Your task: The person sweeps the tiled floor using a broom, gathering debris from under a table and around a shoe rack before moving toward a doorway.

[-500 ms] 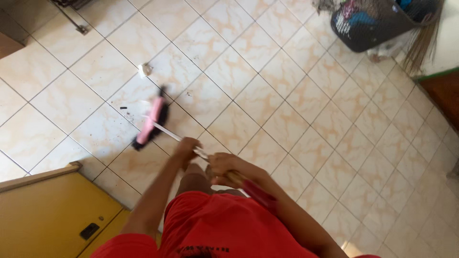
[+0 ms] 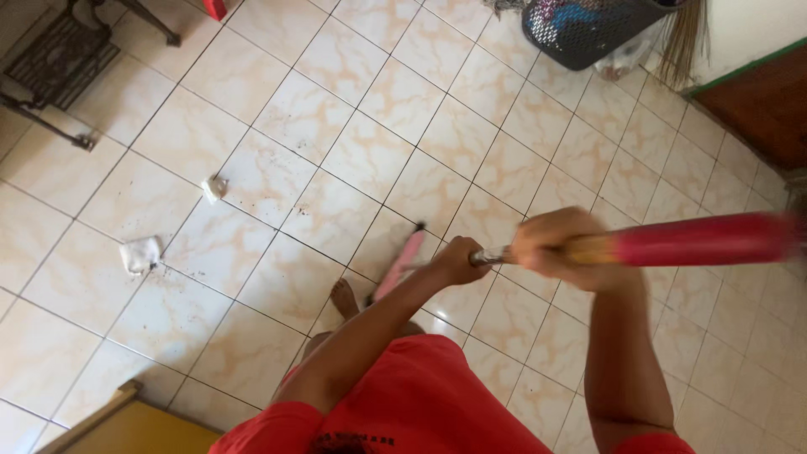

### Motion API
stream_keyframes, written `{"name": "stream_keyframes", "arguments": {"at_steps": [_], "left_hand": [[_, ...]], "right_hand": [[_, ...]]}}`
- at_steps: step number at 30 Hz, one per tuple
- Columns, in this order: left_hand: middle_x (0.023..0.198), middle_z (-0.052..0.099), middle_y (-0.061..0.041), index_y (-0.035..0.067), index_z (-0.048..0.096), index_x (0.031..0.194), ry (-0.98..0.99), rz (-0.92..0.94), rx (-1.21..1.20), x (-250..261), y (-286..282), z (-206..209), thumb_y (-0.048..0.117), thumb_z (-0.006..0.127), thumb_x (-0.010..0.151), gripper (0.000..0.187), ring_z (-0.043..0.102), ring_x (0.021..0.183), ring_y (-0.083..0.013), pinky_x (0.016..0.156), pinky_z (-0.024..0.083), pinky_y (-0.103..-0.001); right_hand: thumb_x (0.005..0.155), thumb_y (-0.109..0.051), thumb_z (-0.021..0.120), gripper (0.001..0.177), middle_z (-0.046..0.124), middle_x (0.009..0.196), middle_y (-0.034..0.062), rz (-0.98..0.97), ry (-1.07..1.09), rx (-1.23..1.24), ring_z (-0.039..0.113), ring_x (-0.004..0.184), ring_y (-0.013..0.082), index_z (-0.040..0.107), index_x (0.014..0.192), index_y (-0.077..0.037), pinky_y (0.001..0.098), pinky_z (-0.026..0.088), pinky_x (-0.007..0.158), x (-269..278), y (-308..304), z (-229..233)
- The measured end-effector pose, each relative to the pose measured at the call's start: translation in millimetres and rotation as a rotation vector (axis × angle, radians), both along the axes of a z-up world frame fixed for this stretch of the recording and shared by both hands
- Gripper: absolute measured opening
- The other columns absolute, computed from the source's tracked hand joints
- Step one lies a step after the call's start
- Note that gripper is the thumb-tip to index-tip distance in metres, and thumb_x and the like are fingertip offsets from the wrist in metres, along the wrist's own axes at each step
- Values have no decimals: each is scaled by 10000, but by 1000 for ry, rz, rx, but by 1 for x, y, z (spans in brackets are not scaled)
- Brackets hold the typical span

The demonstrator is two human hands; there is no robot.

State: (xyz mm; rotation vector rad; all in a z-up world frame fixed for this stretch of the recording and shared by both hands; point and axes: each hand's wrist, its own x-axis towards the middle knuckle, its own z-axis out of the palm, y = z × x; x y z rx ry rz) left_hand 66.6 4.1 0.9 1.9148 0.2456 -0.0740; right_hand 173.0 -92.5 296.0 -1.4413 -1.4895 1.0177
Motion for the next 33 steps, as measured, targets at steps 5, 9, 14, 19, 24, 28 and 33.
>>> {"name": "stream_keyframes", "arguments": {"at_steps": [5, 9, 14, 19, 24, 28, 33], "left_hand": [[810, 696, -160, 74, 737, 813, -439, 200, 213, -8, 22, -112, 229, 785, 683, 207, 666, 768, -375, 689, 537, -459], [958, 708, -128, 100, 726, 964, -339, 487, -35, -90, 91, -169, 153, 879, 607, 392, 729, 856, -314, 762, 603, -402], [760, 714, -104, 87, 692, 730, 309, 311, 533, -183, 203, -160, 306, 719, 917, 290, 707, 753, -304, 728, 569, -418], [793, 729, -118, 168, 772, 765, 396, 321, 552, -30, 210, -94, 386, 751, 788, 221, 709, 785, -329, 728, 558, -470], [737, 725, -170, 95, 759, 771, 93, 76, 231, 184, 162, 20, 425, 766, 781, 330, 701, 696, -351, 688, 562, -465], [728, 703, -186, 43, 725, 789, -19, 82, 84, 294, 162, 2, 340, 763, 793, 299, 691, 665, -360, 651, 563, -471], [883, 730, -177, 56, 743, 856, -307, 295, 304, 316, 202, -133, 287, 829, 709, 287, 681, 878, -385, 799, 547, -475]], "right_hand": [[968, -186, 756, 439, 421, 671, 69, 257, 79, 136, 432, 663, 251, 415, 734, -39, 384, 416, 626, -21, 51, -38], [943, -179, 752, 400, 440, 694, 39, 312, 243, 252, 459, 696, 235, 425, 740, -70, 397, 433, 716, -45, 95, -74], [1010, -142, 757, 195, 590, 883, 49, 131, 381, 326, 614, 891, 229, 583, 953, -75, 396, 540, 1000, -86, 135, -117], [905, -195, 708, 387, 655, 1059, 121, 269, 54, 0, 635, 912, 264, 607, 1217, 11, 407, 539, 828, 71, 157, -115], [1025, -276, 630, 377, 574, 621, -10, 219, 310, 301, 567, 601, 101, 532, 681, -155, 316, 502, 603, 247, 133, -6], [981, -229, 649, 266, 604, 714, 78, 1, 4, 99, 554, 628, 162, 593, 790, -54, 339, 469, 579, 291, 153, 15], [978, -164, 783, 280, 581, 736, 36, 387, 161, 233, 574, 700, 191, 558, 838, -74, 371, 530, 691, 308, 225, -60]]}}
